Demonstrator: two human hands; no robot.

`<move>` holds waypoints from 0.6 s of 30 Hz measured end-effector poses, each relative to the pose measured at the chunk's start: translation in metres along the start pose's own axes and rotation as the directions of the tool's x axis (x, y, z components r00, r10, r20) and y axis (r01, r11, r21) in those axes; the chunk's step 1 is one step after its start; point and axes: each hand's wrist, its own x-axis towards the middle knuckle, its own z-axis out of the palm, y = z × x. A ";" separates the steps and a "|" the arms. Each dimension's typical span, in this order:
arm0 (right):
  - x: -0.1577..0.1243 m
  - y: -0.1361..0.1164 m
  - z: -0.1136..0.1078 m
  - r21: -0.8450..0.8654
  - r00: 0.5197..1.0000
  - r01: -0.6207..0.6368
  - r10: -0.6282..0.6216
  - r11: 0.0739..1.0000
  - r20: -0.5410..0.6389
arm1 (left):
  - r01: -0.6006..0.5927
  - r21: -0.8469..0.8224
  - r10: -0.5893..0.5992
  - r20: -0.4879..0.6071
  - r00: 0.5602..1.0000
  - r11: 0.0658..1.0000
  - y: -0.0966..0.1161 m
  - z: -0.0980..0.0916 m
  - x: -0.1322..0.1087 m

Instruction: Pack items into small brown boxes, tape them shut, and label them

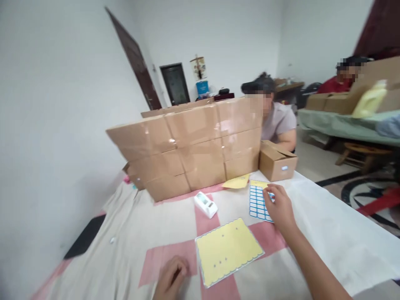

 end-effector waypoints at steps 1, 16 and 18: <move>-0.015 -0.026 0.011 0.022 0.997 0.048 -0.049 0.999 0.065 | -0.012 -0.080 0.012 -0.004 1.000 0.997 -0.007 -0.008 0.001; -0.128 -0.319 0.351 0.574 0.624 -0.150 -0.373 0.805 0.687 | -0.036 -0.228 -0.166 -0.799 0.578 0.973 -0.150 -0.324 0.208; -0.110 -0.340 0.409 0.594 0.780 -0.314 -0.155 0.741 0.606 | -0.045 -0.234 -0.169 -0.809 0.562 0.971 -0.168 -0.341 0.249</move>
